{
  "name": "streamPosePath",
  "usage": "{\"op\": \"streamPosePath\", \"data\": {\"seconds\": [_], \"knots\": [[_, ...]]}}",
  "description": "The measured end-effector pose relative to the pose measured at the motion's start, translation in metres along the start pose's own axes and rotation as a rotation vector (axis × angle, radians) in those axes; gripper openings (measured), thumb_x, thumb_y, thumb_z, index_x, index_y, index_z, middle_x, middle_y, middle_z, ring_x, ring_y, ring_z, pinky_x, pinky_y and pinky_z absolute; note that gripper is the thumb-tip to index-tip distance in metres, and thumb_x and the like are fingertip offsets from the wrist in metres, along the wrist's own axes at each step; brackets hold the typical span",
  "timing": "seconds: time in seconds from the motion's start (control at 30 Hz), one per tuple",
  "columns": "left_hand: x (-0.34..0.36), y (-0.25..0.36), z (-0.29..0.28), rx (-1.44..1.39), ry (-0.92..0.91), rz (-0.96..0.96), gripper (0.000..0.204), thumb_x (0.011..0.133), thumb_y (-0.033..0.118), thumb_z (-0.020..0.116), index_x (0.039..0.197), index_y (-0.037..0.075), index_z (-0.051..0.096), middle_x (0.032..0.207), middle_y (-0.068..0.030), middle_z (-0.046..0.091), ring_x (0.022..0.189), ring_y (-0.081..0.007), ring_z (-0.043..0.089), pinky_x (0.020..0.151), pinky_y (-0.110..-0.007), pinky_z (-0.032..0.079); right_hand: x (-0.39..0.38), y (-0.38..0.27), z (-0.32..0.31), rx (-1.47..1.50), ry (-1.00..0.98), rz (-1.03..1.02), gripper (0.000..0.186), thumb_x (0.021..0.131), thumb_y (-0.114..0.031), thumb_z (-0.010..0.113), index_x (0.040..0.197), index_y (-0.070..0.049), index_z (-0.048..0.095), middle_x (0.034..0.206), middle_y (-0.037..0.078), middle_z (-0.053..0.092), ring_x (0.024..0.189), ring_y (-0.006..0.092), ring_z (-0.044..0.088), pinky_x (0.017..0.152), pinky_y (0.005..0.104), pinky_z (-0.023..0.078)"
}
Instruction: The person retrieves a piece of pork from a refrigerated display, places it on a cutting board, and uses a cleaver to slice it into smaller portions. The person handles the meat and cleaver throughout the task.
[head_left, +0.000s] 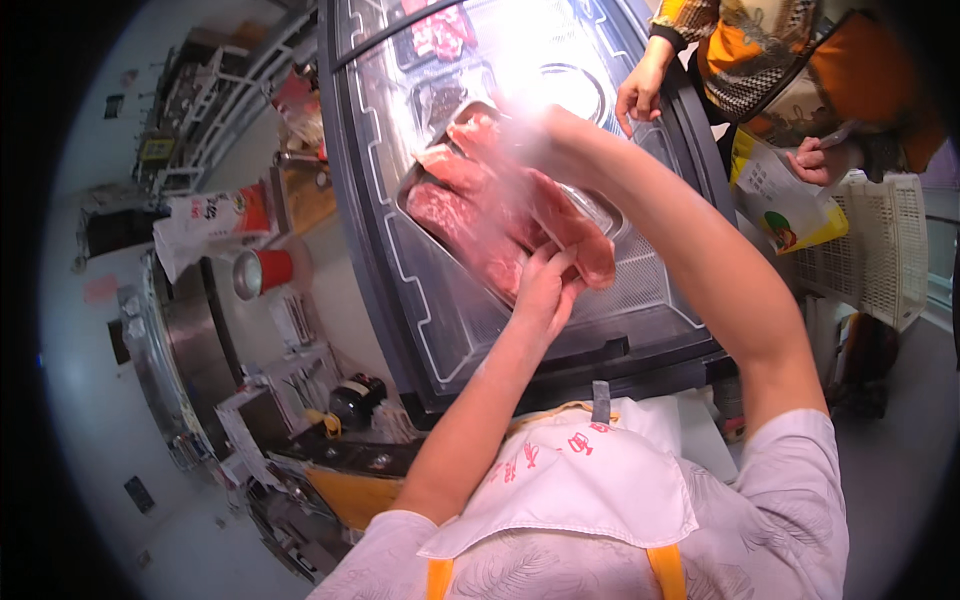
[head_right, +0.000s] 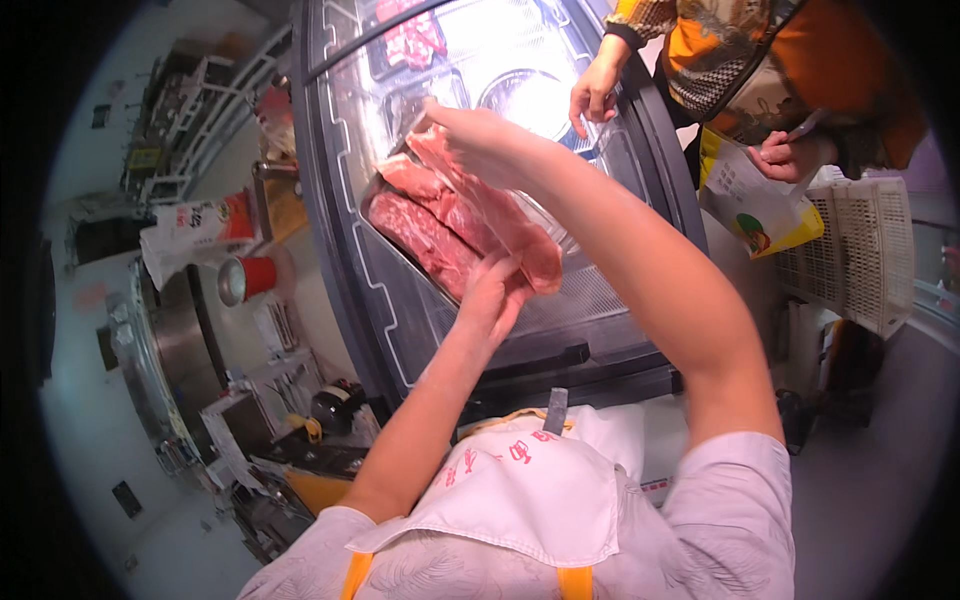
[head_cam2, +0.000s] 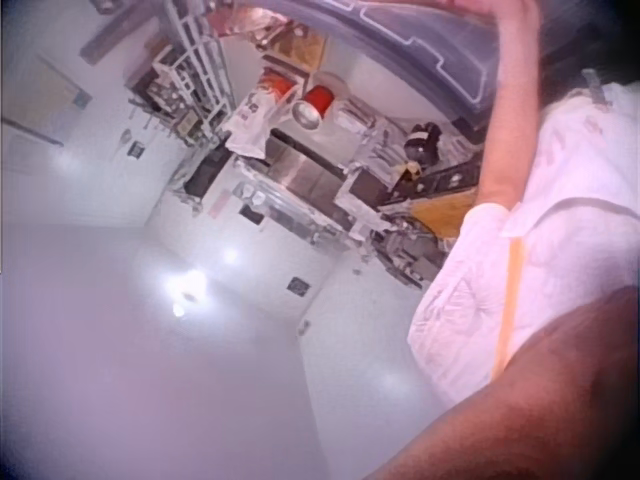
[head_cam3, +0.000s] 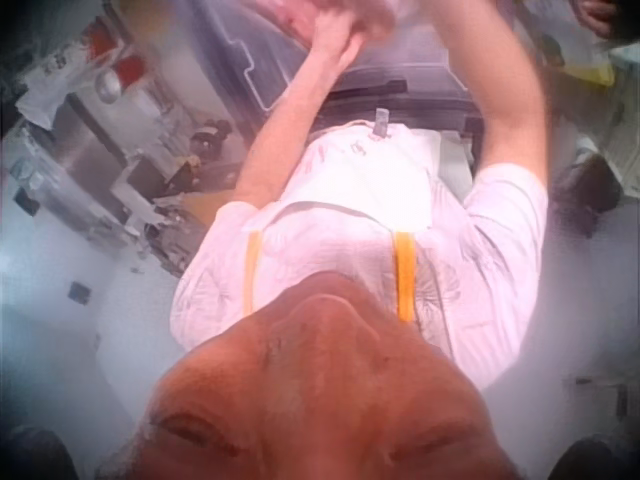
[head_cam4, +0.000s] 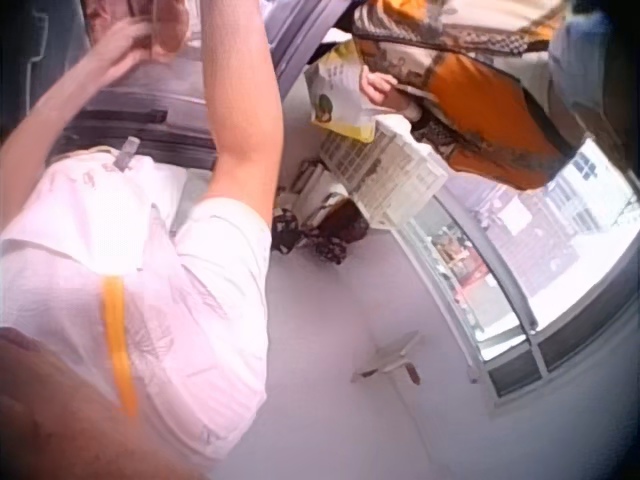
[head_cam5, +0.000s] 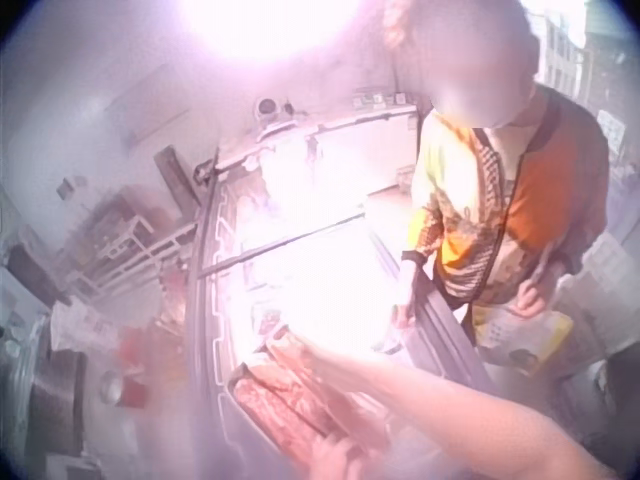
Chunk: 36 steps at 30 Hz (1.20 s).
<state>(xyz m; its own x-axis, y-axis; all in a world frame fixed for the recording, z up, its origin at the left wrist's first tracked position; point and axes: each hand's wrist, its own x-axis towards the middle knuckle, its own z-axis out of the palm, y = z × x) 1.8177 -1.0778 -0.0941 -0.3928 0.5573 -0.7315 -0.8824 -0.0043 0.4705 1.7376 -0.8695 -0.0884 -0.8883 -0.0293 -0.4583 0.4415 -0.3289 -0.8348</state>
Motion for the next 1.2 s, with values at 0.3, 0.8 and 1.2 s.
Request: {"op": "streamPosePath", "data": {"seconds": [0.3, 0.8, 1.2], "knots": [[0.008, -0.011, -0.005, -0.044, -0.005, -0.004, 0.033, 0.103, 0.010, 0.061, 0.133, -0.002, 0.055, 0.128, -0.0145, 0.065, 0.118, -0.0248, 0.066, 0.101, -0.045, 0.057, -0.256, 0.104, 0.009, 0.393, 0.422, 0.183, 0.058, 0.110, -0.038, 0.053, 0.143, 0.011, 0.052, 0.139, 0.022, 0.061, 0.128, 0.0251, 0.062, 0.110, 0.0352, 0.049], [0.008, -0.027, -0.013, 0.050, 0.100, -0.023, 0.022, 0.102, 0.017, 0.066, 0.117, 0.004, 0.059, 0.111, -0.0104, 0.068, 0.101, -0.0204, 0.068, 0.086, -0.036, 0.060, -0.183, 0.142, 0.065, 0.268, 0.484, -0.150, 0.062, 0.090, -0.020, 0.082, 0.140, 0.003, 0.055, 0.127, 0.009, 0.067, 0.114, 0.0139, 0.064, 0.101, 0.0301, 0.050], [-0.007, 0.082, 0.006, 1.245, 0.262, 0.889, 0.024, 0.101, 0.018, 0.054, 0.106, -0.003, 0.064, 0.101, -0.0196, 0.068, 0.096, -0.0364, 0.067, 0.081, -0.045, 0.053, -0.163, 0.146, 0.040, -0.046, 0.606, -0.180, 0.075, 0.080, -0.006, 0.083, 0.146, 0.006, 0.050, 0.133, 0.016, 0.068, 0.119, 0.0222, 0.067, 0.103, 0.0337, 0.052]]}}
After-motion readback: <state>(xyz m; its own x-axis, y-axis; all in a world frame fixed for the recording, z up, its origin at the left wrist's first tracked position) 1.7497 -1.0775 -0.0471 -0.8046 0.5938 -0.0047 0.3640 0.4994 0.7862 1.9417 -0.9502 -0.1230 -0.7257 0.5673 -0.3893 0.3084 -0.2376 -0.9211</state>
